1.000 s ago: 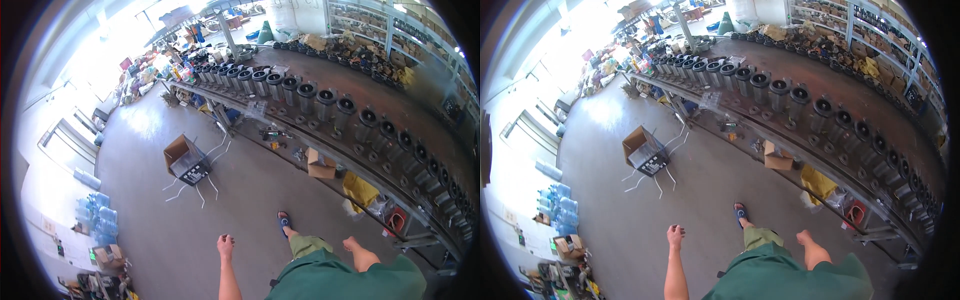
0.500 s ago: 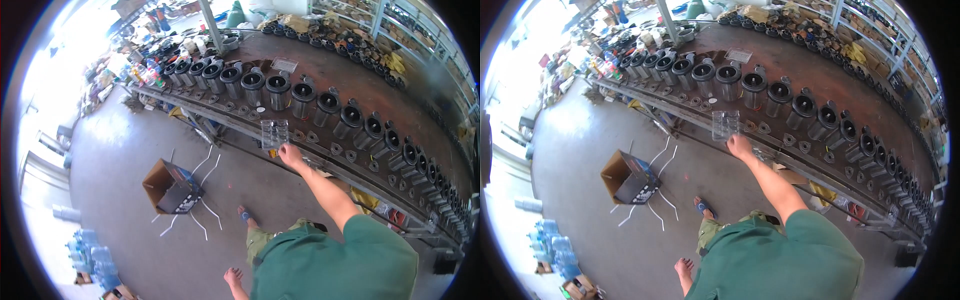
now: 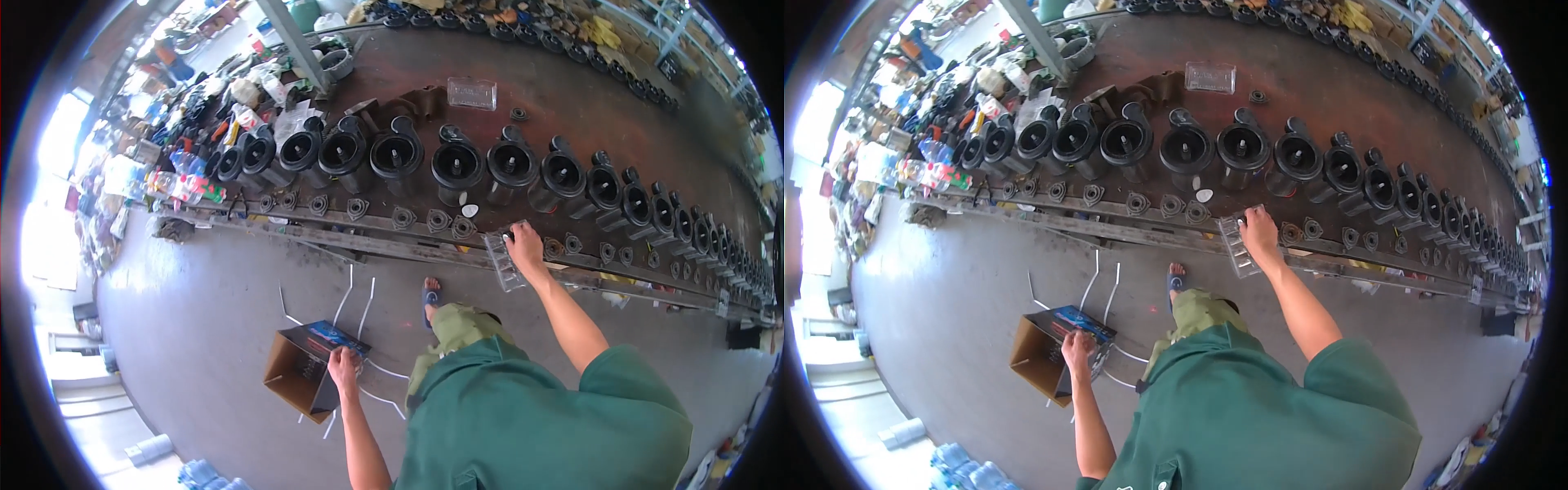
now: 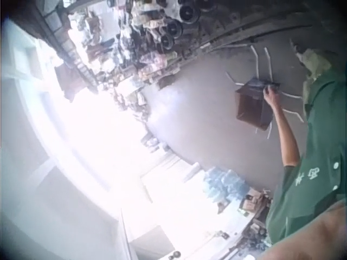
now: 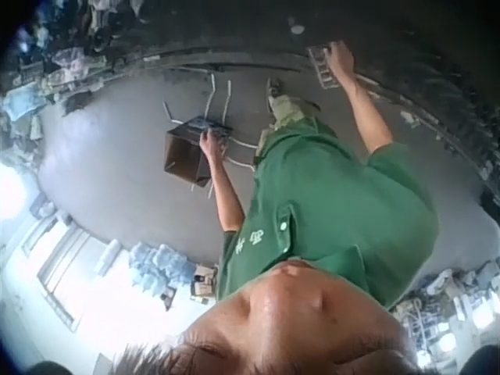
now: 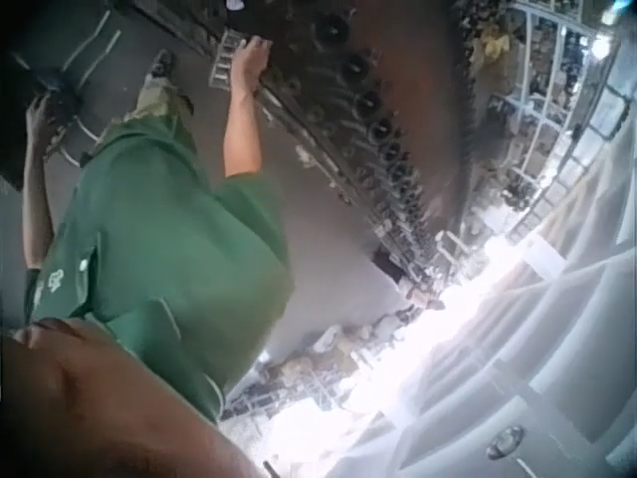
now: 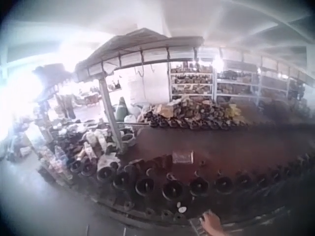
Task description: The person assembles mechanical components on a long workbench by placing metal washers and nuts onto bolts inside larger circular metal housings and then placing the finished units into a plastic tray.
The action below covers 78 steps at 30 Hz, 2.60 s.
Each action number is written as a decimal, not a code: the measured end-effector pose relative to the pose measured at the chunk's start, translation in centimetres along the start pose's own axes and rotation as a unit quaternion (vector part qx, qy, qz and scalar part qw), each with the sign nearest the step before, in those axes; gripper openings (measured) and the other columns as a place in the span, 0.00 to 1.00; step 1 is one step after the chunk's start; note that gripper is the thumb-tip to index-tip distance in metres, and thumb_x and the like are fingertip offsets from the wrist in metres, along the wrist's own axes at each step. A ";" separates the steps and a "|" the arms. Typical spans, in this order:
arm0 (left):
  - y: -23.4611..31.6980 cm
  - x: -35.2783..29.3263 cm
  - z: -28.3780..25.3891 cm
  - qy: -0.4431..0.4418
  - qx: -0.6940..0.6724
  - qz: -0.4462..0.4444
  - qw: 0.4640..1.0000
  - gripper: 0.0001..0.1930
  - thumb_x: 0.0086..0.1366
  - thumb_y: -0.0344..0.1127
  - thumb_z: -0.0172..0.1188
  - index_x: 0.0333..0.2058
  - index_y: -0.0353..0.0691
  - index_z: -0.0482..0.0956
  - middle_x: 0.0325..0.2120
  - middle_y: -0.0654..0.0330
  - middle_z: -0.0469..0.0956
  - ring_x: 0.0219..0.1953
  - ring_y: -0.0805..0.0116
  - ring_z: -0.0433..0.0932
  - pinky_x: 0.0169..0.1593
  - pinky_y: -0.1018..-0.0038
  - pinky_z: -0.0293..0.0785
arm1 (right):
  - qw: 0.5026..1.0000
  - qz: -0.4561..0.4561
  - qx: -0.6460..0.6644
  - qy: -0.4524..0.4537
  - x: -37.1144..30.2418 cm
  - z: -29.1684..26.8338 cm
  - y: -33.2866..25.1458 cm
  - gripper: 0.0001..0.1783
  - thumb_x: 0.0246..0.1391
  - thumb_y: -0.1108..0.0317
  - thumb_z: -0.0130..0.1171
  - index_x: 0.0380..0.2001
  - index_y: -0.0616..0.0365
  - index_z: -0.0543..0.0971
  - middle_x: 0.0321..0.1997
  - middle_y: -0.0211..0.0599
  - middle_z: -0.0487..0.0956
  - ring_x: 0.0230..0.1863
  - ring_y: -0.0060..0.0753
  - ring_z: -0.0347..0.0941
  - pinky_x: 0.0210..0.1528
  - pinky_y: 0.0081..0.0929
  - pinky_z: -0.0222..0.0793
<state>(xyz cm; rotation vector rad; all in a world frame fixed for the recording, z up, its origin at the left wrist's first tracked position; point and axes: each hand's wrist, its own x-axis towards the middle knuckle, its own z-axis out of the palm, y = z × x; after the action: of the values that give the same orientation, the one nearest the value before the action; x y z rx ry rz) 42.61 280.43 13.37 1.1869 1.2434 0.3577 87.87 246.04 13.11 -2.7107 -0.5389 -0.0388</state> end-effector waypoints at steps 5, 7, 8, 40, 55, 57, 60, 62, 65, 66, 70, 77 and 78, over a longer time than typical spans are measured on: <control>10.1 6.5 9.8 -0.086 0.047 0.005 0.995 0.11 0.72 0.34 0.59 0.45 0.31 0.79 0.30 0.62 0.80 0.28 0.76 0.78 0.31 0.82 0.73 | 0.983 0.054 -0.156 -0.079 1.0 -1.3 -3.4 0.11 0.49 0.71 0.65 0.38 0.60 0.81 0.44 0.44 0.81 0.50 0.46 0.80 0.47 0.41 0.82; 11.6 9.1 12.8 -0.161 0.115 0.025 0.980 0.14 0.73 0.39 0.57 0.48 0.34 0.79 0.37 0.56 0.85 0.35 0.68 0.85 0.36 0.73 0.80 | 0.978 0.075 -0.175 -0.080 1.5 -1.0 -4.6 0.11 0.49 0.73 0.65 0.38 0.59 0.81 0.44 0.44 0.81 0.49 0.45 0.81 0.46 0.40 0.82; 12.6 9.7 14.3 -0.207 0.111 0.038 0.971 0.14 0.74 0.38 0.56 0.48 0.34 0.79 0.37 0.56 0.85 0.36 0.69 0.84 0.37 0.74 0.79 | 0.977 0.077 -0.180 -0.081 1.8 -1.1 -5.4 0.11 0.48 0.73 0.64 0.38 0.59 0.81 0.44 0.43 0.81 0.49 0.45 0.81 0.46 0.40 0.82; 15.7 9.0 38.7 -0.607 0.083 -0.306 0.729 0.19 0.78 0.46 0.48 0.48 0.34 0.76 0.40 0.51 0.82 0.42 0.58 0.84 0.45 0.62 0.82 | 0.975 0.150 0.126 0.103 -0.1 -6.4 -12.1 0.20 0.41 0.66 0.70 0.39 0.60 0.78 0.40 0.45 0.78 0.44 0.52 0.78 0.47 0.44 0.78; 18.3 12.4 35.0 -0.632 0.059 -0.263 0.726 0.22 0.80 0.46 0.41 0.50 0.33 0.78 0.41 0.55 0.83 0.41 0.67 0.81 0.46 0.72 0.78 | 0.971 0.110 0.206 0.045 -0.5 -2.9 -20.0 0.25 0.46 0.57 0.74 0.45 0.56 0.80 0.40 0.39 0.81 0.40 0.48 0.82 0.44 0.42 0.80; 18.2 12.5 34.7 -0.630 0.072 -0.229 0.738 0.23 0.80 0.48 0.42 0.50 0.34 0.78 0.41 0.57 0.83 0.40 0.69 0.81 0.43 0.74 0.76 | 0.966 0.148 0.212 -0.004 0.4 -2.7 -21.1 0.23 0.47 0.55 0.74 0.43 0.53 0.82 0.40 0.36 0.81 0.39 0.47 0.82 0.42 0.42 0.80; 17.5 12.9 34.2 -0.624 0.116 -0.162 0.756 0.23 0.81 0.50 0.42 0.51 0.36 0.77 0.41 0.60 0.81 0.42 0.70 0.78 0.43 0.74 0.75 | 0.971 0.158 0.175 -0.032 1.3 -1.8 -21.9 0.20 0.47 0.54 0.73 0.41 0.50 0.83 0.40 0.34 0.82 0.38 0.47 0.81 0.40 0.42 0.80; 17.3 13.6 34.1 -0.612 0.142 -0.185 0.756 0.22 0.81 0.50 0.42 0.53 0.37 0.77 0.45 0.61 0.78 0.48 0.70 0.76 0.48 0.71 0.76 | 0.977 0.140 0.156 -0.028 1.4 -1.4 -22.1 0.19 0.48 0.55 0.72 0.41 0.49 0.83 0.38 0.33 0.81 0.38 0.48 0.81 0.39 0.43 0.79; 17.4 14.0 33.5 -0.601 0.094 -0.200 0.768 0.19 0.80 0.47 0.45 0.48 0.37 0.77 0.41 0.59 0.79 0.43 0.67 0.78 0.45 0.70 0.77 | 0.979 0.122 0.166 -0.004 1.5 -0.8 -21.8 0.19 0.48 0.56 0.71 0.42 0.50 0.83 0.37 0.36 0.80 0.38 0.49 0.81 0.38 0.43 0.78; 17.0 14.7 33.1 -0.599 0.108 -0.198 0.768 0.18 0.79 0.45 0.47 0.47 0.37 0.77 0.40 0.57 0.79 0.41 0.66 0.78 0.44 0.69 0.77 | 0.976 0.131 0.172 0.006 1.5 -0.2 -21.1 0.19 0.48 0.56 0.71 0.41 0.51 0.83 0.37 0.37 0.80 0.38 0.50 0.81 0.38 0.44 0.78; 16.5 15.8 31.6 -0.559 0.092 -0.206 0.798 0.11 0.74 0.37 0.52 0.43 0.34 0.76 0.33 0.52 0.80 0.33 0.59 0.80 0.41 0.62 0.80 | 0.974 0.186 0.107 0.069 2.6 1.5 -16.8 0.17 0.52 0.55 0.69 0.38 0.55 0.81 0.38 0.40 0.78 0.37 0.51 0.79 0.37 0.45 0.77; 15.9 16.4 30.4 -0.535 0.004 -0.260 0.804 0.11 0.73 0.33 0.51 0.47 0.33 0.77 0.37 0.48 0.82 0.38 0.53 0.84 0.43 0.57 0.83 | 0.991 0.133 0.027 0.015 3.2 3.2 -14.4 0.17 0.53 0.54 0.68 0.38 0.54 0.82 0.40 0.38 0.76 0.44 0.45 0.78 0.42 0.45 0.78; 15.7 16.6 30.4 -0.532 -0.006 -0.265 0.804 0.11 0.73 0.33 0.51 0.47 0.33 0.77 0.38 0.48 0.82 0.39 0.53 0.84 0.43 0.57 0.83 | 0.987 0.149 0.047 0.019 3.2 3.0 -14.5 0.16 0.53 0.55 0.69 0.38 0.54 0.82 0.40 0.37 0.77 0.43 0.45 0.79 0.42 0.44 0.78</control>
<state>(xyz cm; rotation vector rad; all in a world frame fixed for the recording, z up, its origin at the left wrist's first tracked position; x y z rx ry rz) 80.42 284.65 13.55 0.7454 0.4971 -0.6679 85.24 260.74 15.81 -2.6611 -0.1162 0.0132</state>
